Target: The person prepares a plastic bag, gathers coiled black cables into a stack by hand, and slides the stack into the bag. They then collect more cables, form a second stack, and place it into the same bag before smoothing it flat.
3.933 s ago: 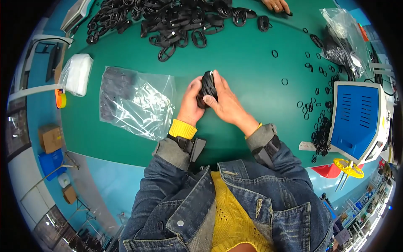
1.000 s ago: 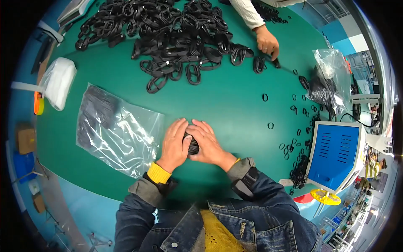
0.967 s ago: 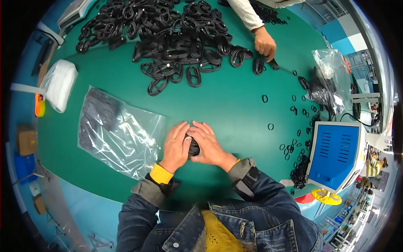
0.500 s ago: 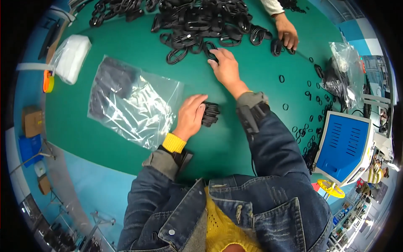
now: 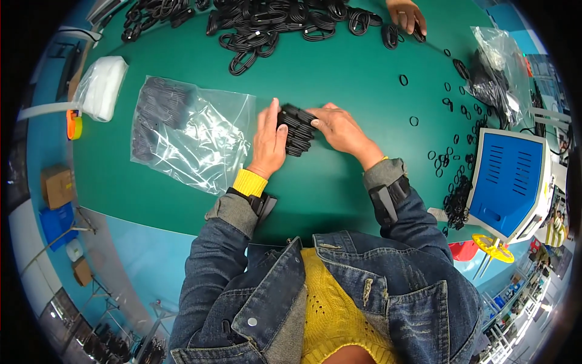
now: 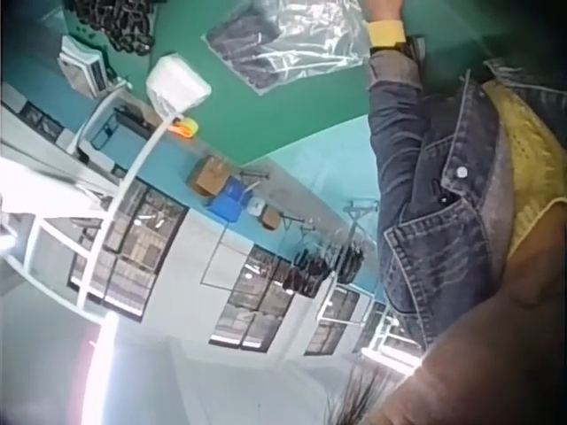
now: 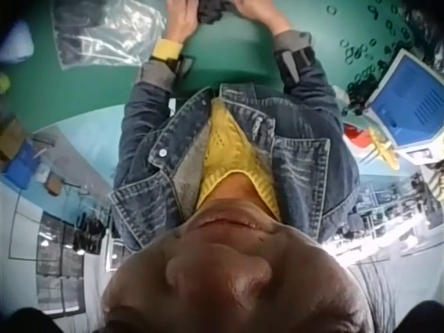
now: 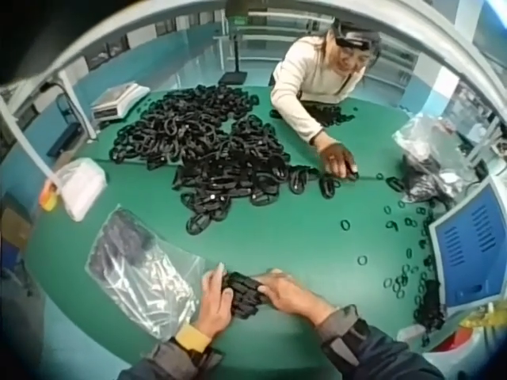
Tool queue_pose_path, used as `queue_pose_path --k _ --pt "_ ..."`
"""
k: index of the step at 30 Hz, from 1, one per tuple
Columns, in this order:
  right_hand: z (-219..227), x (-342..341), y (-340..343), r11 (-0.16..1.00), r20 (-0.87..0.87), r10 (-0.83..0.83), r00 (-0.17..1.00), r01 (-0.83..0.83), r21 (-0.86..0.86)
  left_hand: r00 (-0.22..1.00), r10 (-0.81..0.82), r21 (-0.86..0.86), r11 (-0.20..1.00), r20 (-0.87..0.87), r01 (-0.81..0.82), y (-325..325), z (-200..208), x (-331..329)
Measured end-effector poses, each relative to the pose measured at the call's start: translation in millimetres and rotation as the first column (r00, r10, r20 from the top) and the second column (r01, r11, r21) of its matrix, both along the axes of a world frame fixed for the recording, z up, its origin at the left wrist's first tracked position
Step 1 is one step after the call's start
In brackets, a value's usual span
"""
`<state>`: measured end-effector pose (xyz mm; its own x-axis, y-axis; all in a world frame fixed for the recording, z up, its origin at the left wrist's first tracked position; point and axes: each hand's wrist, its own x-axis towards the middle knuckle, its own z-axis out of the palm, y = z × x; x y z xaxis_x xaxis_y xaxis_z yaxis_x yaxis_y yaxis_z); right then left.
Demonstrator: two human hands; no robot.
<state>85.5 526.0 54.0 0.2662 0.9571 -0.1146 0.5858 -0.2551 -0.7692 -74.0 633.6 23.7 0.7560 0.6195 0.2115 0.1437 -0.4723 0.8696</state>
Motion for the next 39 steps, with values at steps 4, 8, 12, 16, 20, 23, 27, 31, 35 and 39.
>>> queue_pose_path --k 4,8,12,16,20,23,27,31,35,39 --pt "-2.2 3.6 -0.6 0.993 0.012 0.115 0.993 -0.115 -0.041 0.999 0.044 0.128 0.991 -0.032 -0.039 3.9 -1.4 2.0" --pt "-26.5 0.5 -1.4 0.975 -0.023 0.124 0.992 -0.117 0.190 0.985 -0.153 -0.003 0.988 -0.074 0.153 12.9 -2.0 5.7" --pt "-37.1 -41.6 12.9 0.928 -0.151 -0.137 0.979 0.180 0.326 0.992 -0.116 -0.099 0.989 -0.053 0.110 8.2 -3.3 4.9" --pt "-41.7 -80.7 17.1 0.716 -0.373 -0.438 0.818 0.568 0.406 0.998 -0.050 0.024 0.998 -0.025 0.051 -1.5 -3.7 6.4" --pt "-37.0 -70.6 12.7 0.783 -0.456 -0.330 0.826 0.510 0.357 0.998 -0.059 0.011 0.998 -0.035 0.059 4.5 -0.5 8.5" --pt "-24.3 -62.6 -7.1 0.894 -0.001 -0.223 0.975 0.205 0.399 0.997 -0.070 -0.006 0.998 -0.018 0.070 -0.5 -6.0 0.2" --pt "-28.5 -56.5 -9.2 0.963 0.163 -0.101 0.981 0.055 0.265 0.997 -0.082 -0.014 0.997 -0.011 0.082 0.9 -7.0 2.1" --pt "-29.2 -64.2 -2.4 0.963 0.127 -0.163 0.978 0.129 0.238 0.996 -0.086 -0.015 0.996 -0.013 0.086 0.8 -9.4 5.6" --pt "-27.2 -73.2 4.4 0.944 0.183 -0.241 0.953 0.186 0.272 1.000 0.002 -0.112 0.994 0.013 0.000 2.0 -11.4 4.9" --pt "-29.1 -71.5 4.5 0.951 0.185 -0.236 0.954 0.188 0.244 0.997 0.014 -0.193 0.981 0.075 0.001 6.4 -4.6 7.0"
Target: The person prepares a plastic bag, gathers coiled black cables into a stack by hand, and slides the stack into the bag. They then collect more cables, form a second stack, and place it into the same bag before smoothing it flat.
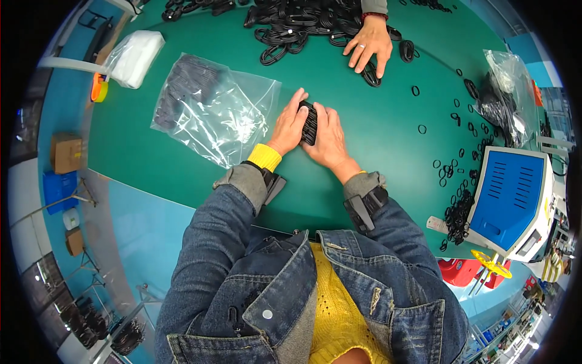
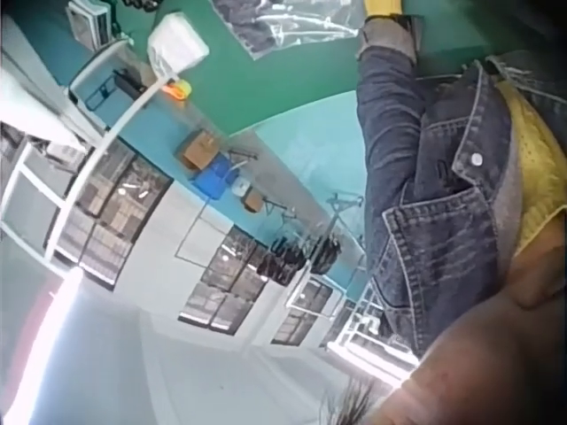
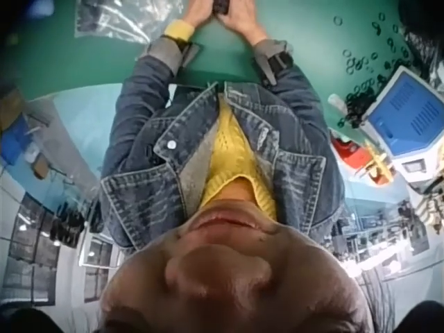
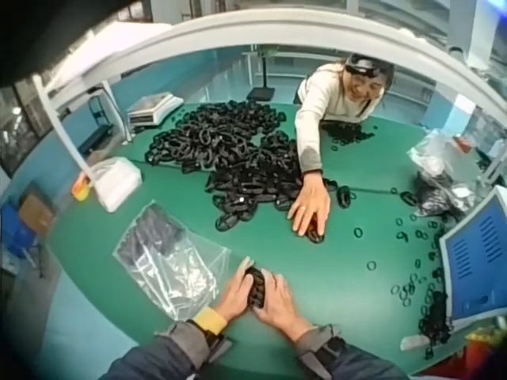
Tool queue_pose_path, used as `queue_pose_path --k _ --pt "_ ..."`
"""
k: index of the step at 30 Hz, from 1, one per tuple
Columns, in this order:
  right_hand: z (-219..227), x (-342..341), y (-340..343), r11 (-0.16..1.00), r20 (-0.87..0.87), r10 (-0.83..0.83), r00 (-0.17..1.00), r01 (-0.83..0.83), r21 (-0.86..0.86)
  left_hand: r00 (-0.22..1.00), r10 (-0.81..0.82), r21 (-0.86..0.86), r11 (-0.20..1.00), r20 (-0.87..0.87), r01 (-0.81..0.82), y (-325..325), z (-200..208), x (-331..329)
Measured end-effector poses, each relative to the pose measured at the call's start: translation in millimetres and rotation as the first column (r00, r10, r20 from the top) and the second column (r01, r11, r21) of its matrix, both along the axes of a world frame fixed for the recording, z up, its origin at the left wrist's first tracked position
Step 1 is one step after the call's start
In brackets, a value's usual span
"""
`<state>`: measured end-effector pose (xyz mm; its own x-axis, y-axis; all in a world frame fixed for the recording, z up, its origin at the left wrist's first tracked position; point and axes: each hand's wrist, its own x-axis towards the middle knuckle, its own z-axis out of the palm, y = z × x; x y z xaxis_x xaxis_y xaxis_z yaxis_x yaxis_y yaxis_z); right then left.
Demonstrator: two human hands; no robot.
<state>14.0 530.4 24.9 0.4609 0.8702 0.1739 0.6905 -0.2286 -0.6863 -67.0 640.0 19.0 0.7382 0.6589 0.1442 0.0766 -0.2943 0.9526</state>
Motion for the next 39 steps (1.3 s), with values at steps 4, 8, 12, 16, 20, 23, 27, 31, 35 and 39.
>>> queue_pose_path --k 4,8,12,16,20,23,27,31,35,39 --pt "-0.7 4.0 -4.6 1.000 -0.043 -0.010 0.999 0.011 0.028 0.992 0.092 -0.011 0.996 0.083 -0.091 -22.7 28.1 -28.4" --pt "0.8 -4.9 -11.0 0.994 -0.100 -0.064 0.993 0.073 0.082 0.960 0.281 0.379 0.886 0.018 -0.266 -45.9 74.1 -86.5" --pt "15.9 -14.2 -27.8 0.965 -0.445 -0.196 0.873 0.253 0.071 0.793 0.605 0.801 0.510 -0.075 -0.314 -42.1 66.7 -114.2" --pt "40.3 -46.2 -25.9 0.968 -0.947 0.174 0.268 0.128 0.214 0.652 0.716 0.823 0.512 -0.251 -0.245 -28.0 47.5 -121.2" --pt "42.9 -68.1 4.3 0.971 -0.882 0.230 0.412 -0.032 0.238 0.769 0.599 0.703 0.645 -0.222 -0.300 -15.3 35.4 -145.4" --pt "36.1 -69.3 18.5 0.983 -0.703 0.180 0.688 -0.096 0.158 0.806 0.572 0.483 0.755 -0.153 -0.444 -13.7 51.3 -143.6" --pt "38.9 -75.8 33.0 0.980 -0.440 0.192 0.877 -0.153 0.124 0.835 0.547 0.525 0.729 -0.061 -0.439 -11.5 68.0 -143.8" --pt "31.4 -86.5 53.2 0.964 -0.306 0.237 0.922 -0.185 0.191 0.861 0.506 0.521 0.748 -0.046 -0.411 -7.9 70.8 -146.9" --pt "18.1 -100.2 75.9 0.954 -0.302 0.263 0.916 -0.199 0.226 0.887 0.460 0.495 0.781 -0.044 -0.381 -4.4 73.3 -146.7" --pt "12.9 -104.0 107.7 0.927 -0.284 0.323 0.903 -0.240 0.289 0.920 0.391 0.526 0.787 -0.019 -0.323 -0.9 73.5 -141.6"
